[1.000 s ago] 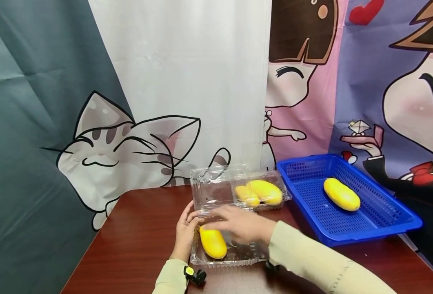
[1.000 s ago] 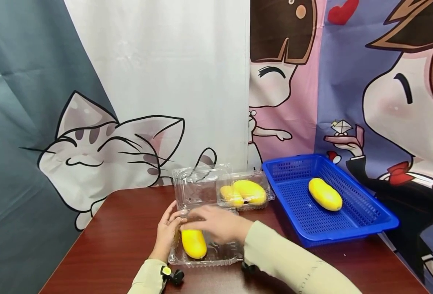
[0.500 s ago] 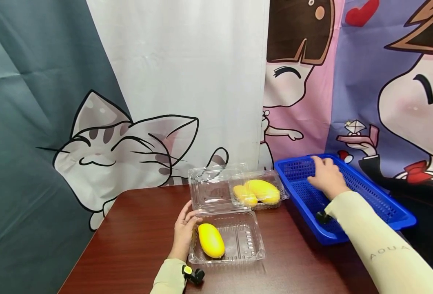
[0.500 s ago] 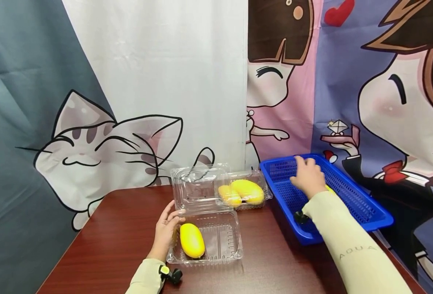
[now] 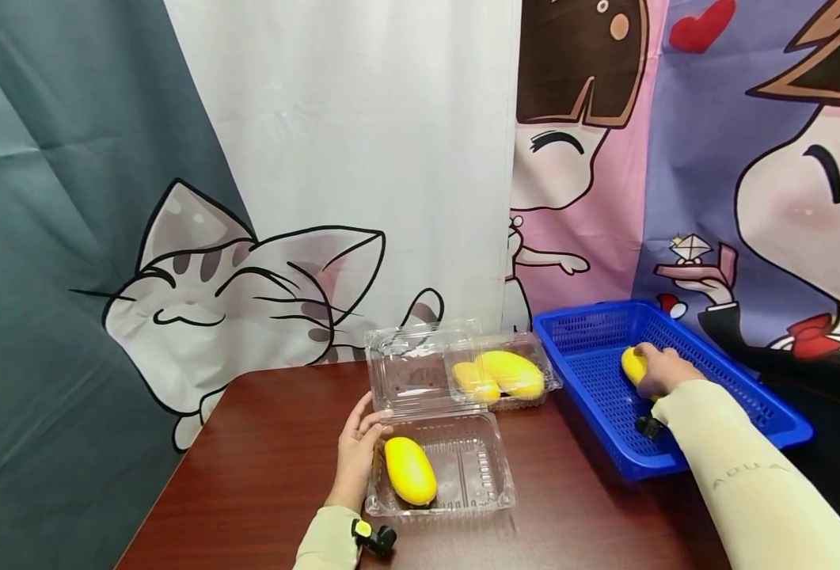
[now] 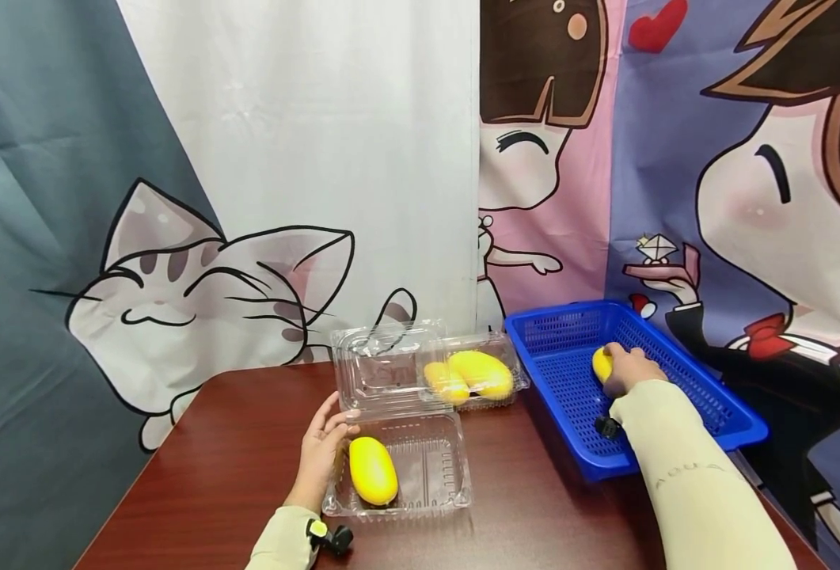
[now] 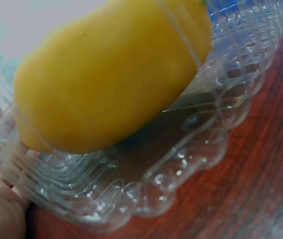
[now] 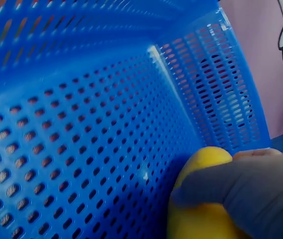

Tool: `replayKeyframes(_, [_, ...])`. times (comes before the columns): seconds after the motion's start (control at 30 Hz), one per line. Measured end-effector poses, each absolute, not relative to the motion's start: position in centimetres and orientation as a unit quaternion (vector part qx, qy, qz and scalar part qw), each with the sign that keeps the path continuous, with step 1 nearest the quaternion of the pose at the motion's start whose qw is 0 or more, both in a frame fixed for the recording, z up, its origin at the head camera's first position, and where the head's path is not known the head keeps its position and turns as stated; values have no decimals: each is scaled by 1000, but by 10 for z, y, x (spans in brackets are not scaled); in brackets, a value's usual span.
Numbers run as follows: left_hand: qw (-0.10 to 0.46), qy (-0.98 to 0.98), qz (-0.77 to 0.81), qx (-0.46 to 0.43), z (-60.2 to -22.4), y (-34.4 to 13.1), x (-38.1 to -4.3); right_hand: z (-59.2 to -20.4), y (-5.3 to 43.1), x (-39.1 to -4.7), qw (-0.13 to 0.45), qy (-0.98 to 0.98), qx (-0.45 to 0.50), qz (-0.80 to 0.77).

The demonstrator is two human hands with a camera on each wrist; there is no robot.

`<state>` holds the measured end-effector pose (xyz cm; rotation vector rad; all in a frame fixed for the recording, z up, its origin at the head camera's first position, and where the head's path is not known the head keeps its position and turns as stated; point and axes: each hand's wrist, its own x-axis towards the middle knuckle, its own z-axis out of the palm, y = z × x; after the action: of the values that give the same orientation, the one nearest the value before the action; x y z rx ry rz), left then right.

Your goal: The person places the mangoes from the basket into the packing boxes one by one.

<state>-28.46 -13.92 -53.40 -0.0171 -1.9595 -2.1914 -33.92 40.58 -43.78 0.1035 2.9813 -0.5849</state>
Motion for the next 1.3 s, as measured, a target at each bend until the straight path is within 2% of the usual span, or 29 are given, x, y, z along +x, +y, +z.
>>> replayKeyframes(0.33, [112, -659, -743, -22, -533, -140, -283, -432, 403, -342, 73, 951, 83, -287])
replayKeyframes(0.57, [110, -659, -744, -23, -533, -140, -284, -416, 380, -344, -14, 922, 49, -383])
replayKeyframes(0.7, [107, -660, -744, -20, -533, -140, -283, -398, 353, -344, -71, 897, 39, -435])
replayKeyframes(0.83, [104, -659, -745, -14, -533, -140, -283, -378, 320, -338, -98, 877, 17, -470])
replayKeyframes(1.03, [105, -657, -747, -16, -534, -140, -283, -358, 267, -322, -91, 848, -36, -522])
replayKeyframes(1.3, [108, -655, -747, -17, -535, -140, -283, -363, 215, -307, -51, 804, -89, -585])
